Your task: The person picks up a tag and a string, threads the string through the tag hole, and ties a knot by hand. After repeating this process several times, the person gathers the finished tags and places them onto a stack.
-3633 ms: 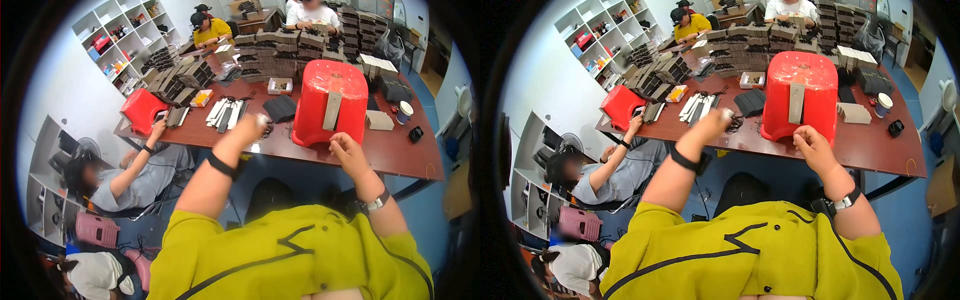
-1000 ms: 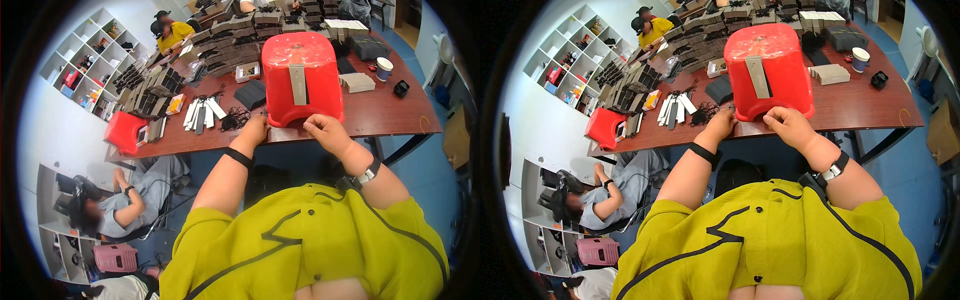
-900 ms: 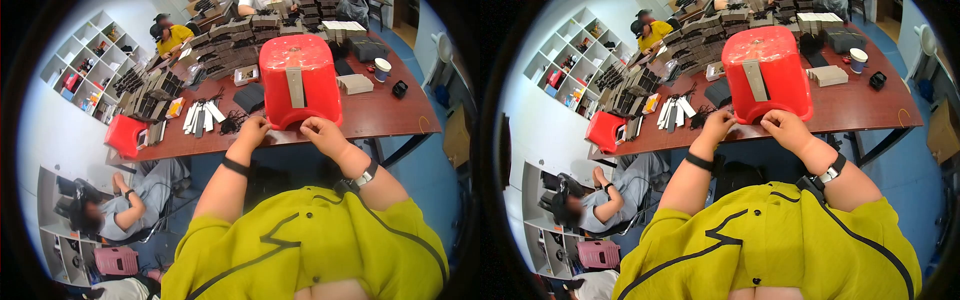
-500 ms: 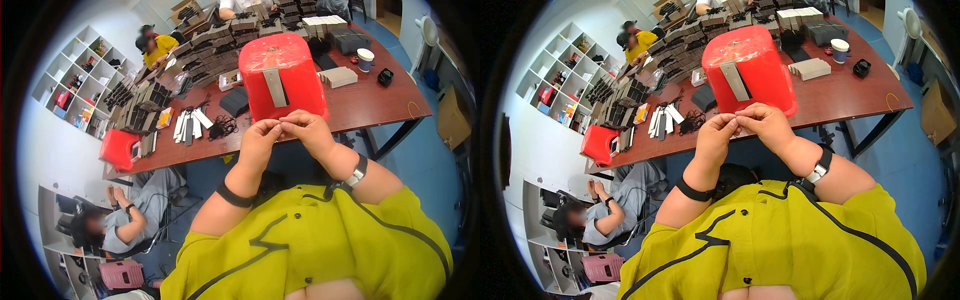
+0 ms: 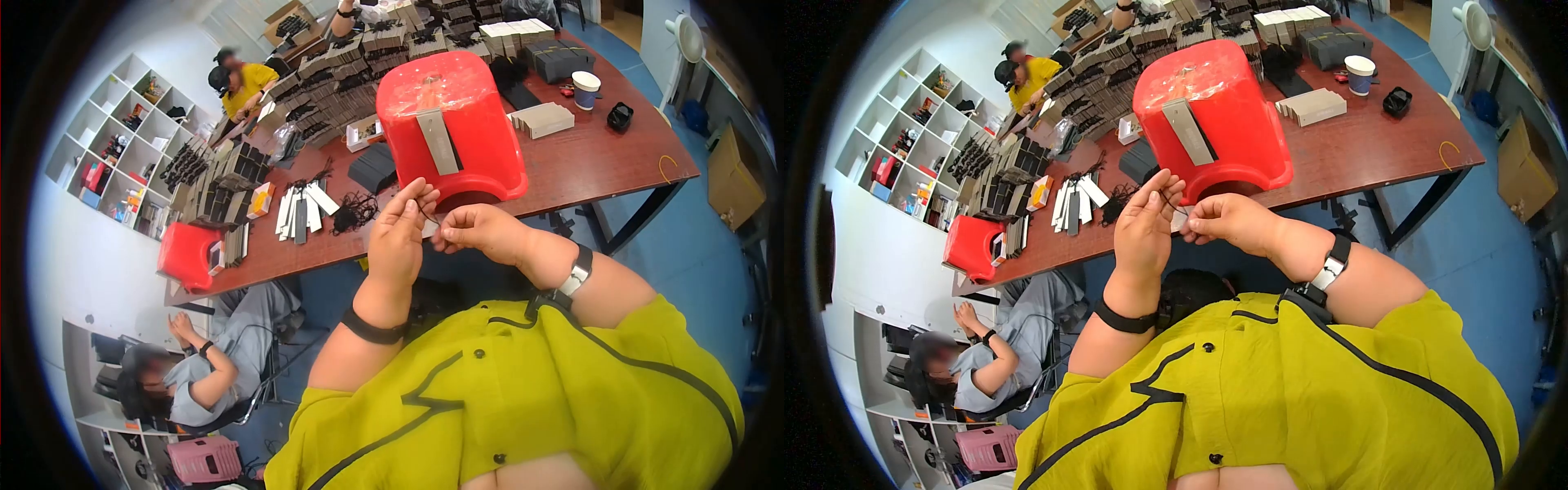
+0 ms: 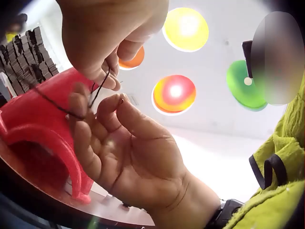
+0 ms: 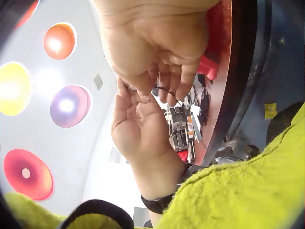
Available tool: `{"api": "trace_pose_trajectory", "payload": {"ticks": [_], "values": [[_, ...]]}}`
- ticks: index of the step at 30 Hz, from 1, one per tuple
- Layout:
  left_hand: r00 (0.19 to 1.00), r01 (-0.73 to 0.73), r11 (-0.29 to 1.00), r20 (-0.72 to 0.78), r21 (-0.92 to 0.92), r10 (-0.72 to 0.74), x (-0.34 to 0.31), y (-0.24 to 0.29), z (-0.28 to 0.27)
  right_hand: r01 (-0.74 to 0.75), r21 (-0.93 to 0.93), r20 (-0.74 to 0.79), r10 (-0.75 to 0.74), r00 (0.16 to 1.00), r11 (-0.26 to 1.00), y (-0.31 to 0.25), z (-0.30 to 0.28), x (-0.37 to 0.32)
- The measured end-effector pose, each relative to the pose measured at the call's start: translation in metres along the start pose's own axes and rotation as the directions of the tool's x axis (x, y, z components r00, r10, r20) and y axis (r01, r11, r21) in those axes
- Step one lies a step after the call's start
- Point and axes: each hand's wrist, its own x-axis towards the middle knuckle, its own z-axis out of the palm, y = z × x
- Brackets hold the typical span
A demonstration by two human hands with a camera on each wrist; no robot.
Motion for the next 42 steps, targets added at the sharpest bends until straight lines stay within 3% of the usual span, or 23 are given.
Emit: {"api": "trace_pose_trajectory", "payload": {"ticks": [2,7,9,10,11,12,13,18,20,22,23,24,25,26,27,29,30,31,32,34,36,38,42], "values": [[1.0,-0.012,1.0,-0.019,0.005,0.012,0.001,0.0,-0.002,0.042,-0.109,0.054,-0.037,0.998,0.993,-0.002,-0.007,0.002],[0.998,0.011,0.999,-0.057,-0.031,-0.013,0.005,-0.002,-0.015,0.085,-0.094,-0.02,-0.087,0.996,0.992,-0.009,-0.011,0.0],[0.995,0.064,0.975,-0.087,0.212,-0.047,0.007,-0.004,-0.019,0.089,-0.063,-0.023,-0.09,0.996,0.994,-0.008,-0.014,0.0],[0.995,0.064,0.975,-0.088,0.212,-0.046,0.006,-0.002,-0.018,0.091,0.054,0.006,-0.091,0.996,0.994,-0.008,-0.016,0.0],[0.999,-0.03,0.835,-0.003,0.549,0.038,0.004,0.001,-0.017,0.088,0.17,0.034,-0.095,0.995,0.982,-0.008,-0.016,0.0],[0.991,-0.136,0.579,0.106,0.804,0.086,0.002,0.005,-0.012,0.088,0.171,0.035,-0.095,0.995,0.981,-0.008,-0.016,0.0],[0.977,-0.207,0.432,0.163,0.878,0.137,0.0,0.01,-0.006,0.07,0.199,0.043,-0.08,0.996,0.978,-0.01,-0.015,0.0],[0.954,-0.298,0.34,0.268,0.892,0.135,0.0,0.021,-0.006,0.04,0.276,0.03,-0.05,0.998,0.96,-0.01,-0.021,0.002],[0.942,-0.334,0.328,0.309,0.883,0.129,0.004,0.026,-0.01,0.043,0.237,0.093,-0.067,0.993,0.971,-0.013,-0.024,0.001],[0.817,-0.57,0.383,0.551,0.727,0.169,0.008,0.029,-0.015,0.046,0.203,0.049,-0.058,0.997,0.978,-0.014,-0.024,0.001],[0.816,-0.571,0.383,0.554,0.726,0.167,0.007,0.029,-0.015,0.046,0.168,0.006,-0.047,0.999,0.985,-0.014,-0.024,0.001],[0.914,-0.296,0.846,0.388,0.444,0.116,0.003,0.03,-0.013,0.048,0.169,0.004,-0.049,0.999,0.984,-0.012,-0.025,0.002],[0.963,0.047,0.998,0.267,-0.032,-0.037,0.002,0.03,-0.012,0.081,0.187,-0.009,-0.08,0.997,0.979,-0.008,-0.027,0.004],[0.963,0.048,0.998,0.268,-0.032,-0.038,0.002,0.032,-0.015,0.113,0.205,-0.022,-0.111,0.994,0.972,-0.006,-0.028,0.005],[0.958,0.119,0.981,0.276,-0.152,-0.074,0.003,0.036,-0.021,0.113,0.206,-0.022,-0.111,0.994,0.972,-0.007,-0.025,0.005],[0.952,0.189,0.943,0.287,-0.272,-0.108,0.001,0.037,-0.022,0.069,0.101,-0.083,-0.061,0.995,0.993,-0.01,-0.016,0.004],[0.986,0.028,0.968,0.153,0.249,-0.068,-0.003,0.036,-0.017,0.065,0.1,-0.083,-0.057,0.995,0.993,-0.012,-0.01,0.003],[0.998,-0.069,0.697,0.057,0.714,0.04,-0.005,0.034,-0.013,0.078,0.137,-0.144,-0.058,0.988,0.987,-0.014,-0.003,0.001],[0.998,-0.07,0.698,0.055,0.713,0.043,-0.005,0.03,-0.009,0.095,0.172,-0.202,-0.059,0.978,0.981,-0.016,0.001,0.001],[0.932,-0.345,0.338,0.275,0.876,0.236,-0.008,0.022,0.001,0.05,0.135,-0.192,-0.024,0.981,0.99,-0.021,0.001,-0.003],[0.941,-0.323,0.386,0.248,0.864,0.231,-0.013,0.023,0.011,0.006,0.098,-0.184,0.012,0.983,0.995,-0.021,0.001,-0.004],[0.927,-0.351,0.262,0.293,0.899,0.235,-0.017,0.029,0.02,0.142,0.063,-0.232,-0.124,0.965,0.988,-0.02,0.001,-0.004],[0.92,-0.369,0.28,0.305,0.886,0.247,-0.022,0.022,0.025,0.153,0.038,-0.204,-0.142,0.969,0.988,-0.027,0.009,-0.007]]}}
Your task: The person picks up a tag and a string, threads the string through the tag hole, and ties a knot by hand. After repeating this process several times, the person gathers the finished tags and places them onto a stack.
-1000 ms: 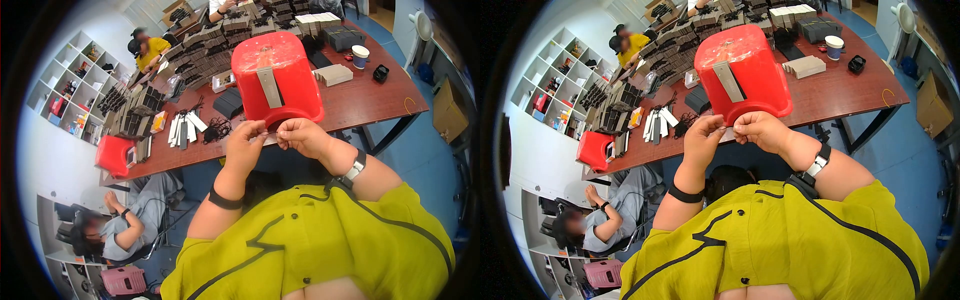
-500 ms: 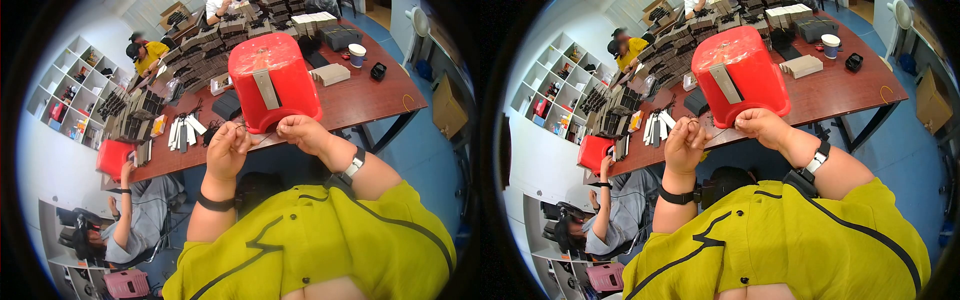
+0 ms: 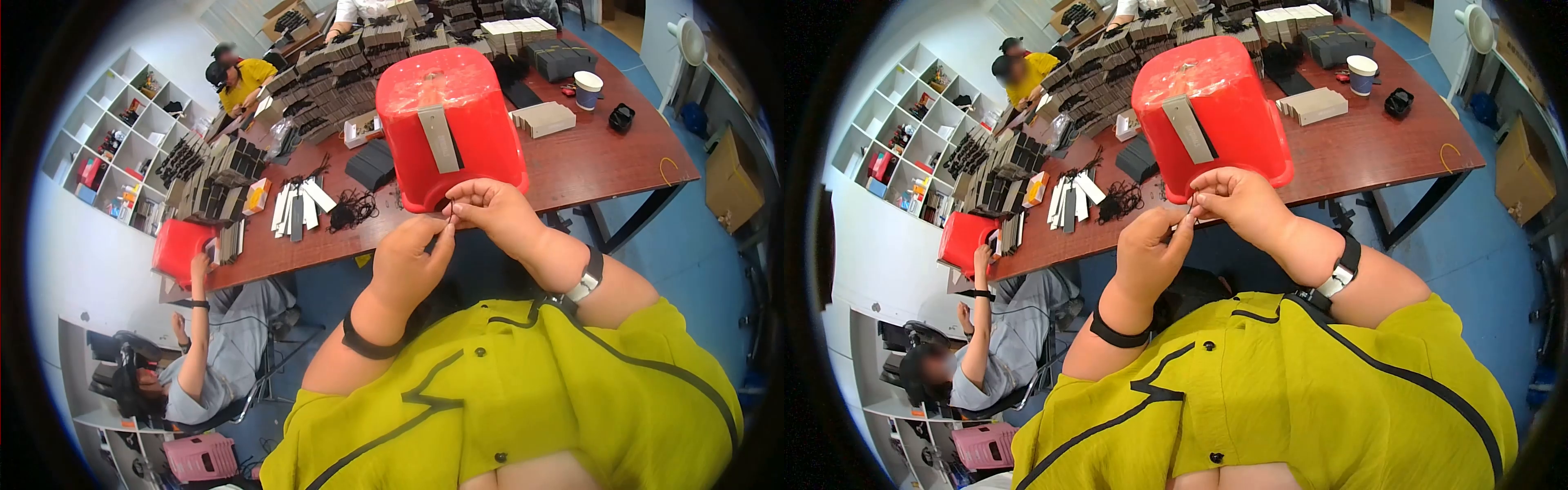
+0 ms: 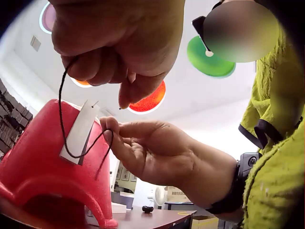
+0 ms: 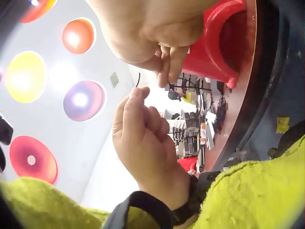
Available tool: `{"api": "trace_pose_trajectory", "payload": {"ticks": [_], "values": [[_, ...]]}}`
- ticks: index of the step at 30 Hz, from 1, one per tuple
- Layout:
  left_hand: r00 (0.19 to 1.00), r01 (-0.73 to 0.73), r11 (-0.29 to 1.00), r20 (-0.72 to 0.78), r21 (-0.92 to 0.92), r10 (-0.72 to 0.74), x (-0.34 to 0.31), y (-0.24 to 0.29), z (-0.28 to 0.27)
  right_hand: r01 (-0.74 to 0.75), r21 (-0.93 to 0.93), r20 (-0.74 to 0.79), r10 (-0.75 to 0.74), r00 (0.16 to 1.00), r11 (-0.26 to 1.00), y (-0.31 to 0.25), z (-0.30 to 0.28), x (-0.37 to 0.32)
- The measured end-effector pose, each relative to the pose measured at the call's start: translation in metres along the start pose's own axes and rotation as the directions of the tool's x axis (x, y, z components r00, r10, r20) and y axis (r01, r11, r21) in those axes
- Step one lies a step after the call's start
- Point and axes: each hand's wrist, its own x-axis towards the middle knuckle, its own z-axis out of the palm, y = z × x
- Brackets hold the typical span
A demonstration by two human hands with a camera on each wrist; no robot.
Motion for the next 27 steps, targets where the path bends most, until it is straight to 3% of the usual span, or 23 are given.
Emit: {"api": "trace_pose_trajectory", "payload": {"ticks": [2,8,18,23,27], "values": [[0.996,-0.087,0.996,-0.019,0.011,0.087,-0.0016,-0.002,0.0036,0.06,-0.133,-0.033,-0.065,0.997,0.989,-0.0001,0.0036,-0.0019],[0.998,-0.041,0.998,-0.035,0.052,0.043,-0.003,-0.0012,0.006,0.129,-0.287,-0.027,-0.143,0.989,0.949,0.0001,0.0083,-0.0058],[0.999,0.01,1.0,-0.031,0.026,-0.009,-0.0023,-0.002,0.0044,0.167,-0.347,-0.021,-0.186,0.982,0.923,0.0033,0.0097,-0.0073],[0.998,0.06,0.997,0.009,-0.044,-0.059,-0.0031,-0.0013,0.0029,0.222,-0.486,-0.021,-0.266,0.964,0.845,0.0045,0.0098,-0.0083],[0.995,0.102,0.992,0.019,-0.077,-0.101,-0.004,0.0029,0.0015,0.227,-0.468,-0.037,-0.276,0.961,0.854,0.005,0.0101,-0.0082]]}}
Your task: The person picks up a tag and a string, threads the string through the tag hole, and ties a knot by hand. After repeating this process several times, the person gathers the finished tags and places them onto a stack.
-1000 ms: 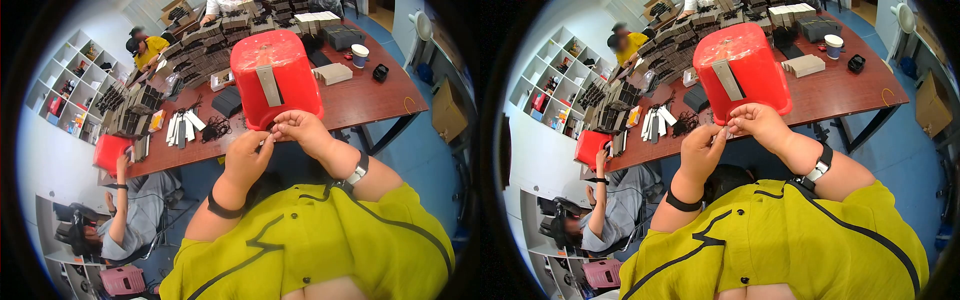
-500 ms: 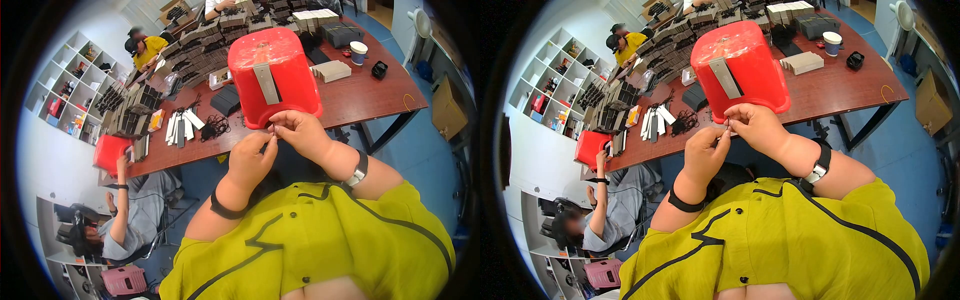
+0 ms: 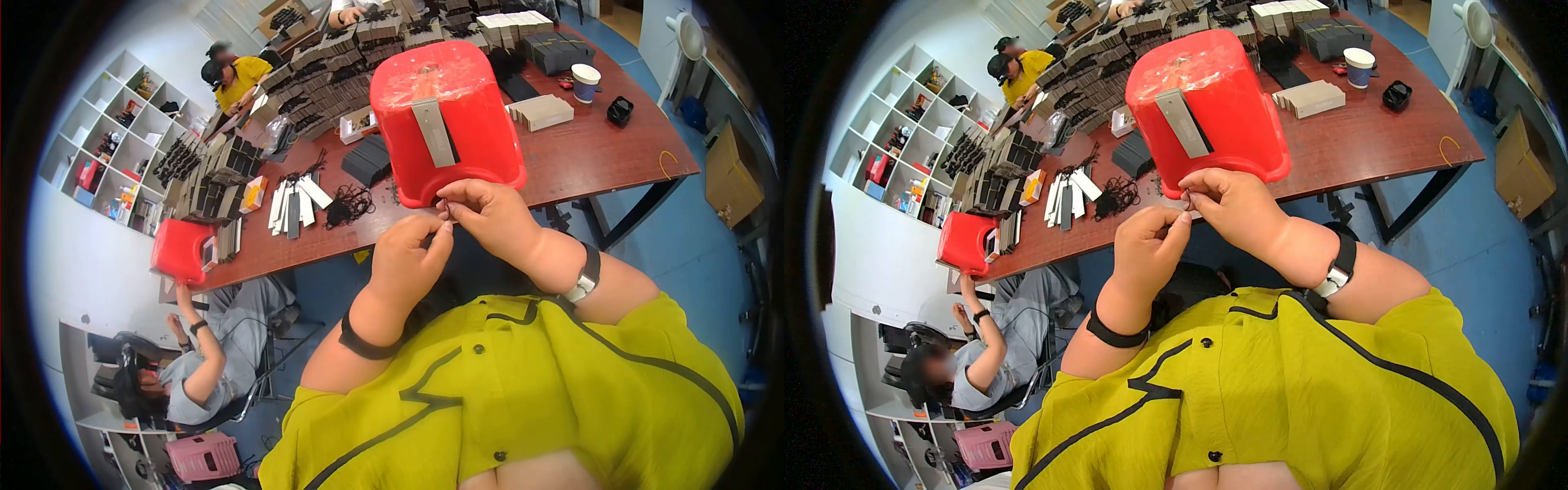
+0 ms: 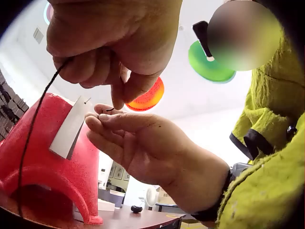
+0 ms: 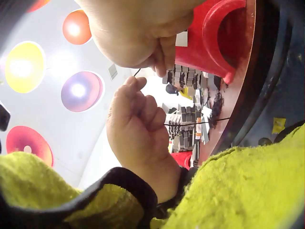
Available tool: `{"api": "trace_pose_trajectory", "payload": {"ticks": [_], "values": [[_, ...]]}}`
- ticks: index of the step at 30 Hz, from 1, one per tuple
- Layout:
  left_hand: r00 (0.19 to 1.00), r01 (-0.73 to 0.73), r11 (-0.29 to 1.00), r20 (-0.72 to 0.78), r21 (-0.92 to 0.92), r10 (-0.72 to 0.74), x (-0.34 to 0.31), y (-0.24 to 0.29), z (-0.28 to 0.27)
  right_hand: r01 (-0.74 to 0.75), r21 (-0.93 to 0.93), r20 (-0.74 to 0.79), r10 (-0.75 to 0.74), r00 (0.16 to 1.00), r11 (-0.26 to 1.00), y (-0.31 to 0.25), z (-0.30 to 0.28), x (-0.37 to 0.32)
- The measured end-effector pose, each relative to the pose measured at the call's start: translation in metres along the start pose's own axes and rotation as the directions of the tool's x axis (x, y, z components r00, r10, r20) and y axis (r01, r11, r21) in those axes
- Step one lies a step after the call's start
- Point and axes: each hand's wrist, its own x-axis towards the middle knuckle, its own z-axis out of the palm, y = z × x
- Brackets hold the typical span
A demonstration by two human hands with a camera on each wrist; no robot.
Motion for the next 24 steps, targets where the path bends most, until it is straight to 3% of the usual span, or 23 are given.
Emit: {"api": "trace_pose_trajectory", "payload": {"ticks": [12,14,18,20,21,24], "values": [[0.998,0.011,0.998,-0.06,0.069,-0.006,0.003,-0.011,0.005,0.03,-0.08,0.028,-0.028,0.999,0.996,-0.005,0.002,-0.003],[0.988,-0.116,0.984,-0.089,0.137,0.129,0.004,-0.019,0.009,0.148,-0.266,0.06,-0.137,0.989,0.952,-0.003,0.0,-0.003],[0.989,-0.131,0.972,-0.042,0.196,0.142,0.002,-0.018,0.008,0.231,-0.313,0.06,-0.224,0.973,0.921,0.01,-0.003,0.001],[0.994,0.108,0.994,0.011,-0.025,-0.107,0.006,-0.012,0.002,-0.01,0.14,-0.024,0.013,1.0,0.99,0.007,-0.011,0.007],[0.995,0.105,0.994,0.003,-0.027,-0.105,0.008,-0.014,-0.003,-0.077,0.33,-0.058,0.102,0.993,0.941,-0.007,-0.015,0.008],[0.979,0.197,0.974,0.076,-0.114,-0.189,0.017,-0.03,-0.027,0.046,0.482,-0.234,0.078,0.969,0.875,-0.01,-0.043,0.024]]}}
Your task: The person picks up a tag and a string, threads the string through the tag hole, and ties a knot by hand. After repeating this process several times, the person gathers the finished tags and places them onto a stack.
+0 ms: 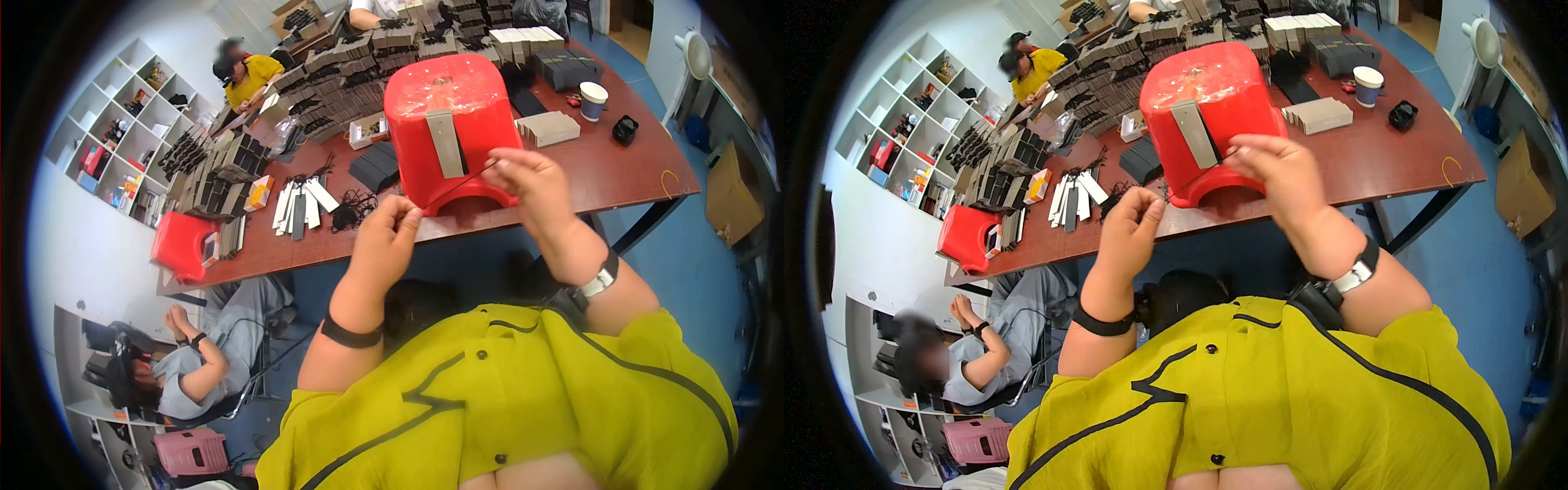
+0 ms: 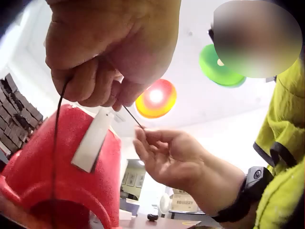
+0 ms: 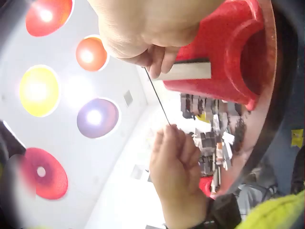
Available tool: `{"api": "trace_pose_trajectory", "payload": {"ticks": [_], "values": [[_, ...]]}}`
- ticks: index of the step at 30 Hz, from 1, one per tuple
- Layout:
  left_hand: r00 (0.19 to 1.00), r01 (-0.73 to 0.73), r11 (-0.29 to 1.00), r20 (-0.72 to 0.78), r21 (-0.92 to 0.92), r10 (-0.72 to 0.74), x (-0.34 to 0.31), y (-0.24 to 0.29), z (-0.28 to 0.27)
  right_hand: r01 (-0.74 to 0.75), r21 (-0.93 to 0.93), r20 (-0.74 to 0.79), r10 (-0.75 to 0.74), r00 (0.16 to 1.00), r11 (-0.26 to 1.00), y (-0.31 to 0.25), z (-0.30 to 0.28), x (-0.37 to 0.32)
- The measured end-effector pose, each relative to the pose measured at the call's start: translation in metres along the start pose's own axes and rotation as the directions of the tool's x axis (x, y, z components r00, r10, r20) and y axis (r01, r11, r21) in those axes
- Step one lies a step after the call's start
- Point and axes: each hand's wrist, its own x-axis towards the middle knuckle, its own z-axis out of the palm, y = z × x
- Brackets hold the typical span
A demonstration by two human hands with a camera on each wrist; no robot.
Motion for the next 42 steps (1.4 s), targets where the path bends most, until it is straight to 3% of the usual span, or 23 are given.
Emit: {"api": "trace_pose_trajectory", "payload": {"ticks": [4,6,7,10,11,13,15,17,18,19,21,24,26,28,29,31,36,42], "values": [[0.999,0.023,0.992,-0.025,-0.125,-0.026,0.012,-0.031,-0.029,0.18,0.039,-0.156,-0.172,0.973,0.983,-0.024,-0.031,0.025],[0.963,0.254,0.898,0.01,-0.359,-0.268,0.014,-0.033,-0.041,0.215,0.037,-0.183,-0.205,0.962,0.976,-0.031,-0.038,0.03],[0.964,0.248,0.898,-0.002,-0.363,-0.266,0.014,-0.037,-0.044,0.247,0.007,-0.233,-0.239,0.943,0.969,-0.034,-0.04,0.03],[0.961,0.204,0.715,-0.001,-0.668,-0.276,0.016,-0.049,-0.051,0.308,-0.063,-0.317,-0.312,0.896,0.949,-0.036,-0.04,0.033],[0.961,0.195,0.716,-0.016,-0.671,-0.277,0.017,-0.052,-0.05,0.338,-0.106,-0.368,-0.352,0.86,0.935,-0.035,-0.04,0.034],[0.944,0.166,0.626,-0.06,-0.762,-0.323,0.017,-0.052,-0.044,0.366,-0.155,-0.32,-0.397,0.86,0.918,-0.031,-0.036,0.032],[0.948,0.14,0.623,-0.078,-0.769,-0.308,0.014,-0.044,-0.04,0.406,-0.548,-0.046,-0.511,0.859,0.732,-0.026,-0.028,0.024],[0.99,0.036,0.934,-0.115,-0.355,-0.082,0.01,-0.028,-0.032,0.385,-0.485,0.089,-0.394,0.915,0.785,-0.02,-0.007,0.009],[0.998,-0.037,0.971,-0.054,-0.235,0.025,0.008,-0.025,-0.027,0.355,-0.502,0.143,-0.329,0.934,0.789,-0.017,0.002,0.002],[0.999,-0.032,0.968,-0.048,-0.251,0.02,0.004,-0.018,-0.019,0.322,-0.523,0.193,-0.258,0.947,0.789,-0.014,0.009,-0.005],[0.984,-0.167,0.98,0.04,-0.106,0.172,-0.004,0.0,-0.004,0.251,-0.498,0.312,-0.099,0.945,0.83,-0.006,0.017,-0.015],[0.988,-0.128,0.981,0.071,-0.143,0.139,-0.013,0.019,0.006,0.111,-0.433,0.383,0.072,0.921,0.894,-0.001,0.022,-0.024],[0.989,-0.118,0.982,0.073,-0.149,0.13,-0.017,0.019,0.013,0.123,-0.41,0.408,0.061,0.911,0.904,0.004,0.024,-0.027],[0.988,0.121,0.857,0.14,-0.501,-0.058,-0.018,0.013,0.02,0.141,-0.385,0.434,0.044,0.9,0.912,0.005,0.023,-0.027],[0.989,0.121,0.855,0.137,-0.504,-0.059,-0.019,0.013,0.02,0.195,-0.435,0.495,0.053,0.867,0.879,0.005,0.022,-0.027],[0.993,0.028,0.933,0.114,-0.36,0.015,-0.021,0.019,0.018,0.248,-0.48,0.552,0.07,0.831,0.841,0.003,0.021,-0.028],[0.987,-0.02,0.97,0.152,-0.241,0.058,-0.02,0.028,0.01,0.281,-0.526,0.657,0.175,0.733,0.803,-0.007,0.029,-0.032],[0.981,-0.052,0.994,0.182,-0.092,0.068,-0.019,0.023,0.009,0.255,-0.57,0.634,0.22,0.742,0.782,-0.007,0.031,-0.031]]}}
